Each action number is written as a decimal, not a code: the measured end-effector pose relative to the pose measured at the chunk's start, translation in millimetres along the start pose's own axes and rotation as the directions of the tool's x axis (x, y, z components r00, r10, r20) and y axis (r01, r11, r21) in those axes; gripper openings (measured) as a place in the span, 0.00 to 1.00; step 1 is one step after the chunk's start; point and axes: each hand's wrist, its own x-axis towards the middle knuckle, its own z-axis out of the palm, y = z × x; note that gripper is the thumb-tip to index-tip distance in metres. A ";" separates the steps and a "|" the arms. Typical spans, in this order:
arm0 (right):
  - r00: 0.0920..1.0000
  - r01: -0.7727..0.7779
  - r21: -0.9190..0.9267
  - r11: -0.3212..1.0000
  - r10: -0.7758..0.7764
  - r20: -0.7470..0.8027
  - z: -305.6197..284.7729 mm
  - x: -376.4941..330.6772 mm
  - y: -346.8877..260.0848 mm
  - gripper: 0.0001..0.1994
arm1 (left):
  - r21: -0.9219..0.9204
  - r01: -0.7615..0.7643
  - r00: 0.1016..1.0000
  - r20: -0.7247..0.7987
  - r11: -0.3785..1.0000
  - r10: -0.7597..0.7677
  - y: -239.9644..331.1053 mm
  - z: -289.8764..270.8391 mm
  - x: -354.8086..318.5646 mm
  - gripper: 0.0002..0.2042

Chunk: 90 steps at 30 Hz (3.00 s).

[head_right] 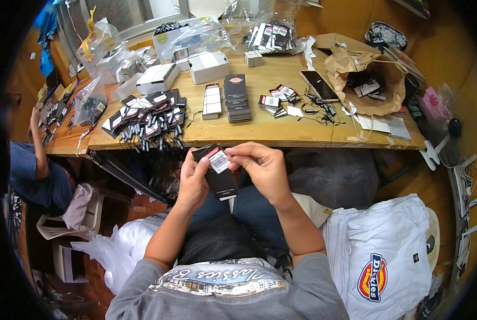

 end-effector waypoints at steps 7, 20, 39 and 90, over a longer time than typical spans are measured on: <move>0.998 -0.009 -0.312 0.950 -0.012 -0.067 5.3 -4.6 9.1 0.04 | 0.344 -0.204 0.964 -0.091 0.916 0.249 3.8 4.6 0.9 0.12; 0.997 -0.049 -0.381 0.923 0.024 -0.069 7.4 -4.7 8.7 0.02 | 0.728 -0.445 0.859 0.181 0.522 0.480 16.2 6.8 -6.5 0.11; 0.930 0.325 -0.800 0.505 -0.324 0.174 16.7 -5.1 3.9 0.06 | 0.736 -0.651 0.730 0.541 0.185 0.417 15.5 -1.8 -5.1 0.19; 0.867 0.419 -0.653 0.631 -0.491 0.082 26.8 -13.1 -0.9 0.07 | 0.654 -0.533 0.831 0.285 0.536 0.478 34.5 4.4 -12.6 0.09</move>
